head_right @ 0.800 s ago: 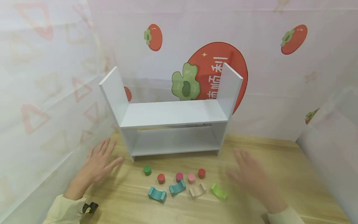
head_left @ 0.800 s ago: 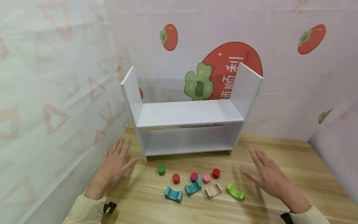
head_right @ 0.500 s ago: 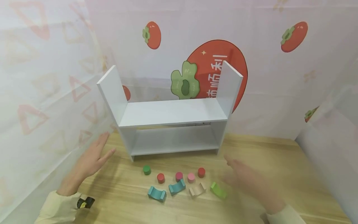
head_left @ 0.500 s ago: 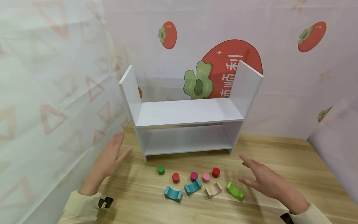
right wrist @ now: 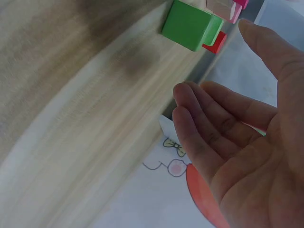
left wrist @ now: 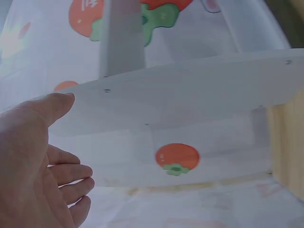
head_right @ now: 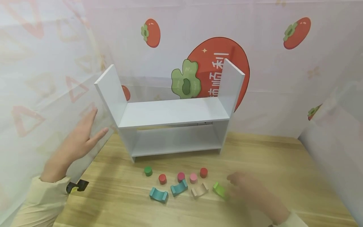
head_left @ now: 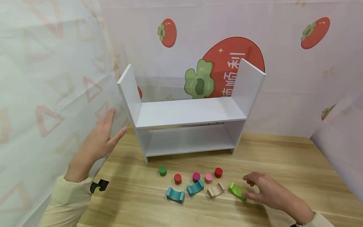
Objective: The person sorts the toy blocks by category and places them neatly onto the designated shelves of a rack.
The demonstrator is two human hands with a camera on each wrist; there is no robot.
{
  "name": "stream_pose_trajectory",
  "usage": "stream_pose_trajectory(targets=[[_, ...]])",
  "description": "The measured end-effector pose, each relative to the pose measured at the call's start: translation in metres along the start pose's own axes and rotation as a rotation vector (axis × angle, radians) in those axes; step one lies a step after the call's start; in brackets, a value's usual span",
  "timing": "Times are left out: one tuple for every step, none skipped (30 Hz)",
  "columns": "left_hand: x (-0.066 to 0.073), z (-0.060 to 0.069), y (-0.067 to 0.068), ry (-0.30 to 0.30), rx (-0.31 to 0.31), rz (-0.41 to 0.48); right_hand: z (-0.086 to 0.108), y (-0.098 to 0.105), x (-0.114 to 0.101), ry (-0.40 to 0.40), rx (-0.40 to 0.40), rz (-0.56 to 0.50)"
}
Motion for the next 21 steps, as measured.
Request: stream_pose_trajectory(targets=[[0.003, -0.002, 0.005, -0.013, 0.016, -0.002, 0.001, -0.002, 0.0, 0.005, -0.001, -0.011], [0.007, -0.005, 0.01, -0.028, 0.034, -0.006, 0.002, -0.004, 0.0, 0.007, 0.0, -0.018], [0.01, -0.008, 0.015, -0.047, 0.052, -0.01, 0.002, -0.005, 0.0, 0.003, 0.001, -0.026], [0.014, -0.011, 0.019, -0.064, 0.071, -0.011, 0.003, -0.006, 0.0, 0.007, 0.003, -0.032], [0.017, -0.014, 0.024, -0.08, 0.093, -0.013, 0.003, -0.007, -0.001, 0.007, 0.001, -0.037], [0.02, -0.017, 0.028, -0.098, 0.12, -0.014, 0.003, -0.008, 0.0, -0.001, -0.004, -0.043], [0.023, -0.019, 0.033, -0.109, 0.141, -0.013, 0.003, -0.009, 0.0, -0.008, -0.01, -0.047], [0.026, -0.021, 0.037, -0.118, 0.16, -0.014, 0.003, -0.01, 0.0, -0.009, -0.015, -0.051], [0.029, -0.023, 0.04, -0.126, 0.178, -0.014, 0.003, -0.011, 0.0, -0.017, -0.024, -0.056], [0.031, -0.024, 0.044, -0.133, 0.196, -0.014, 0.003, -0.012, 0.0, -0.021, -0.031, -0.059], [0.034, -0.026, 0.047, -0.14, 0.214, -0.018, 0.003, -0.013, 0.0, -0.031, -0.037, -0.061], [0.037, -0.028, 0.05, -0.15, 0.23, -0.021, 0.003, -0.014, 0.0, -0.041, -0.044, -0.063], [0.04, -0.03, 0.053, -0.158, 0.245, -0.025, 0.003, -0.014, 0.001, -0.043, -0.048, -0.064], [0.043, -0.031, 0.055, -0.169, 0.259, -0.032, 0.003, -0.015, 0.001, -0.044, -0.053, -0.066], [0.045, -0.033, 0.057, -0.181, 0.275, -0.043, 0.003, -0.016, 0.002, -0.053, -0.058, -0.069], [0.048, -0.035, 0.06, -0.192, 0.289, -0.053, 0.003, -0.016, 0.002, -0.051, -0.06, -0.072], [0.051, -0.037, 0.061, -0.203, 0.301, -0.064, 0.003, -0.017, 0.003, -0.05, -0.062, -0.076], [0.054, -0.039, 0.063, -0.215, 0.309, -0.073, 0.003, -0.018, 0.003, -0.048, -0.063, -0.079], [0.056, -0.04, 0.065, -0.227, 0.318, -0.087, 0.003, -0.019, 0.004, -0.04, -0.062, -0.083], [0.058, -0.042, 0.066, -0.238, 0.325, -0.104, 0.003, -0.02, 0.004, -0.032, -0.062, -0.086], [0.061, -0.043, 0.067, -0.249, 0.332, -0.122, 0.003, -0.021, 0.005, -0.024, -0.061, -0.087]])
Point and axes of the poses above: each hand's wrist, its own z-axis away from the middle knuckle, its own y-axis out of the back of the hand, x = y × z, the point moved 5 cm from there along -z, towards the middle knuckle, and after that the axes turned 5 degrees about -x, right-handed, at the moved point
